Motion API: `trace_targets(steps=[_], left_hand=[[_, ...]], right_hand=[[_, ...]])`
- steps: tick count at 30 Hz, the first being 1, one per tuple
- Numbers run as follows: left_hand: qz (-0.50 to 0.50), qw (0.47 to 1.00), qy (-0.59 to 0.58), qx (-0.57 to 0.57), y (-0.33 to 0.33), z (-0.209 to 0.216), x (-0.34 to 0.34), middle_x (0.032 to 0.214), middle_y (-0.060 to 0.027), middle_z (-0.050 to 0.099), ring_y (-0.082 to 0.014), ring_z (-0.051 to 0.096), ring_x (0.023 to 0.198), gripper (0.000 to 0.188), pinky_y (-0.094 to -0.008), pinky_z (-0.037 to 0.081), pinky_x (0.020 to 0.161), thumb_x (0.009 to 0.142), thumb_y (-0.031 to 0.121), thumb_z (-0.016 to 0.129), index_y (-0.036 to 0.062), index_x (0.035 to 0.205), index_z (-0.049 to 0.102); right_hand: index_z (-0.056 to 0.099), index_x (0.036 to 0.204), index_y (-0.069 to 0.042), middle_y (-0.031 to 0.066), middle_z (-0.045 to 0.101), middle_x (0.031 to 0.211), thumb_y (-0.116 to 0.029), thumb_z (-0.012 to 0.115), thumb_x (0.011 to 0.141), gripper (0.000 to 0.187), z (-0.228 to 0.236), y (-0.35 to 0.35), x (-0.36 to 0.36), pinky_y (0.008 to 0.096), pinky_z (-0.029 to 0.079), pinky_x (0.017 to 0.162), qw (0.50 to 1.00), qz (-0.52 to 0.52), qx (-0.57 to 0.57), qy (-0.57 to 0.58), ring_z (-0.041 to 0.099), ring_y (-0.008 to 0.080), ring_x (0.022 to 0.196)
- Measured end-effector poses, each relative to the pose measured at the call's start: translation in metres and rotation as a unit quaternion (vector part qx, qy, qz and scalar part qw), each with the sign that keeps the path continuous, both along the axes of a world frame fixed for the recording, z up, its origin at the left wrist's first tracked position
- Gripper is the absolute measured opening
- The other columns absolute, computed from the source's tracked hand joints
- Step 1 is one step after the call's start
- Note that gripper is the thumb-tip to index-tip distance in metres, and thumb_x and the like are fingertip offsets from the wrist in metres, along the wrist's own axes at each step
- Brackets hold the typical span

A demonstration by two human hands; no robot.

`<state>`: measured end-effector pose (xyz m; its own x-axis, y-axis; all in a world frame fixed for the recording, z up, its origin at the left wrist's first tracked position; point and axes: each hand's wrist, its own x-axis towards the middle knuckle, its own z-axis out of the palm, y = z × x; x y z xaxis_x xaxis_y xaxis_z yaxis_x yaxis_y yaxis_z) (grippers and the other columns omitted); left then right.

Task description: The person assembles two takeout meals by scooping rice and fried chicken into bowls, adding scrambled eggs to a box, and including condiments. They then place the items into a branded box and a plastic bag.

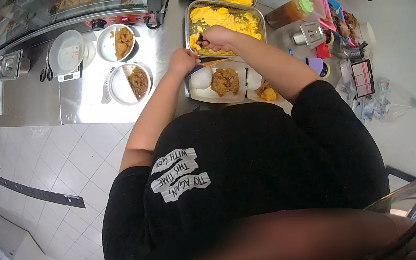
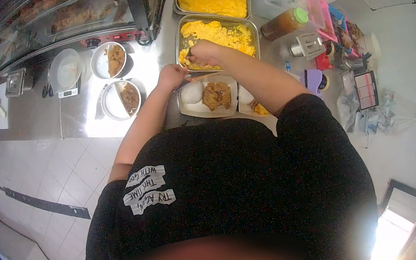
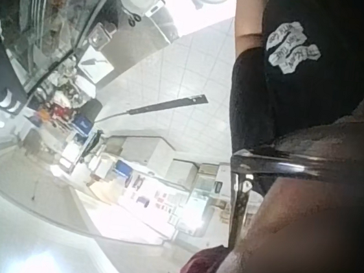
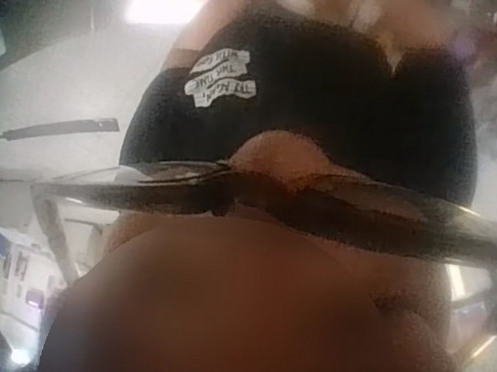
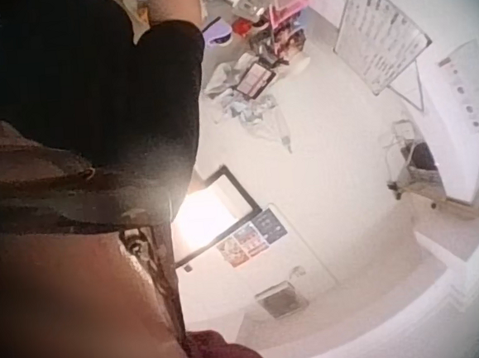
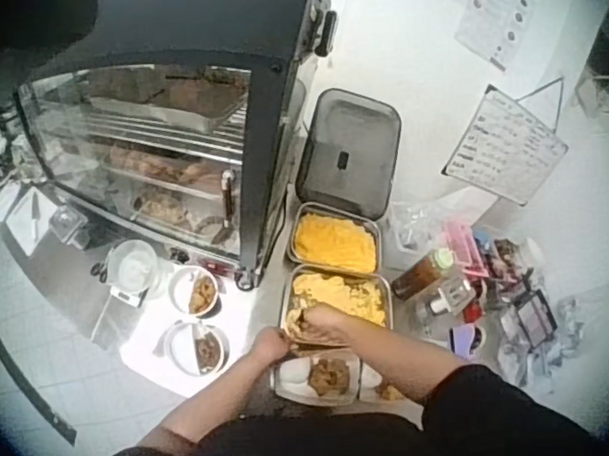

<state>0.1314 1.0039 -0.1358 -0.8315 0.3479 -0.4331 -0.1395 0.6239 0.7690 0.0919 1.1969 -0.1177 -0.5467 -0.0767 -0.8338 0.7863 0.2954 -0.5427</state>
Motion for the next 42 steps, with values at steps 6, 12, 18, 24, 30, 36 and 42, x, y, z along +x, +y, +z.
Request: trace_targets(steps=[6,12,18,24,30,36,42], left_hand=[[-0.022,1.0,0.006,-0.008,0.001,-0.002,-0.003,0.086,-0.0193,0.07,-0.0364,0.068,0.082,0.025,-0.0427,0.053,0.078,0.089,0.031,0.065,0.0091,0.089,0.077],[-0.001,0.991,0.11,-0.073,-0.008,0.039,-0.009,0.089,-0.0265,0.068,-0.0396,0.067,0.089,0.026,-0.0439,0.053,0.082,0.086,0.021,0.06,-0.0008,0.092,0.072],[0.059,0.956,0.278,0.067,-0.061,0.118,-0.001,0.088,-0.0152,0.065,-0.0293,0.064,0.079,0.029,-0.0413,0.049,0.072,0.08,0.006,0.057,0.0085,0.109,0.06],[0.046,0.97,0.209,0.113,-0.107,0.134,0.027,0.071,-0.0001,0.052,-0.0065,0.042,0.058,0.02,-0.0242,0.035,0.054,0.085,0.001,0.058,0.0079,0.104,0.062],[0.049,0.988,0.026,0.146,-0.12,0.127,0.038,0.074,0.0034,0.054,-0.0034,0.043,0.06,0.018,-0.0217,0.034,0.053,0.089,0.002,0.057,0.0066,0.105,0.063],[0.037,0.982,0.067,0.174,-0.124,0.14,0.033,0.076,0.0025,0.055,-0.0031,0.046,0.061,0.021,-0.0208,0.035,0.053,0.091,0.001,0.055,0.0064,0.11,0.06],[0.05,0.979,0.075,0.185,-0.135,0.142,0.041,0.077,0.0016,0.055,-0.0031,0.046,0.06,0.022,-0.0216,0.035,0.051,0.09,0.0,0.052,0.0063,0.111,0.058]], right_hand=[[0.06,0.102,-0.007,-0.0013,0.049,0.072,-0.011,0.038,0.098,0.023,0.042,0.012,-0.005,0.025,0.024,0.043,0.989,-0.105,-0.063,-0.077,0.031,0.0084,0.05],[0.061,0.109,-0.004,-0.0004,0.052,0.075,-0.01,0.043,0.098,0.022,0.061,0.068,0.008,0.0236,0.029,0.045,0.988,-0.127,-0.085,-0.003,0.036,0.0078,0.053],[0.055,0.103,-0.003,-0.0013,0.052,0.077,-0.012,0.049,0.097,0.012,0.149,0.083,0.086,0.0211,0.03,0.049,0.968,-0.102,-0.135,0.188,0.038,0.0059,0.057],[0.063,0.099,-0.002,-0.0007,0.057,0.077,-0.018,0.051,0.098,0.019,0.147,0.055,0.216,0.0227,0.039,0.055,0.97,-0.14,-0.036,0.198,0.049,0.0064,0.066],[0.059,0.125,-0.001,0.0172,0.06,0.093,-0.009,0.056,0.09,0.036,0.028,-0.009,0.263,0.0404,0.05,0.079,0.826,0.197,0.281,0.446,0.06,0.0331,0.087],[0.057,0.125,-0.001,0.0185,0.055,0.095,-0.003,0.056,0.081,0.044,0.021,-0.02,0.272,0.0437,0.049,0.083,0.788,0.225,0.337,0.463,0.058,0.0361,0.095],[0.057,0.122,0.002,0.0182,0.06,0.095,-0.006,0.051,0.091,0.032,0.011,-0.009,0.269,0.0392,0.05,0.079,0.803,0.106,0.286,0.511,0.061,0.0322,0.088]])
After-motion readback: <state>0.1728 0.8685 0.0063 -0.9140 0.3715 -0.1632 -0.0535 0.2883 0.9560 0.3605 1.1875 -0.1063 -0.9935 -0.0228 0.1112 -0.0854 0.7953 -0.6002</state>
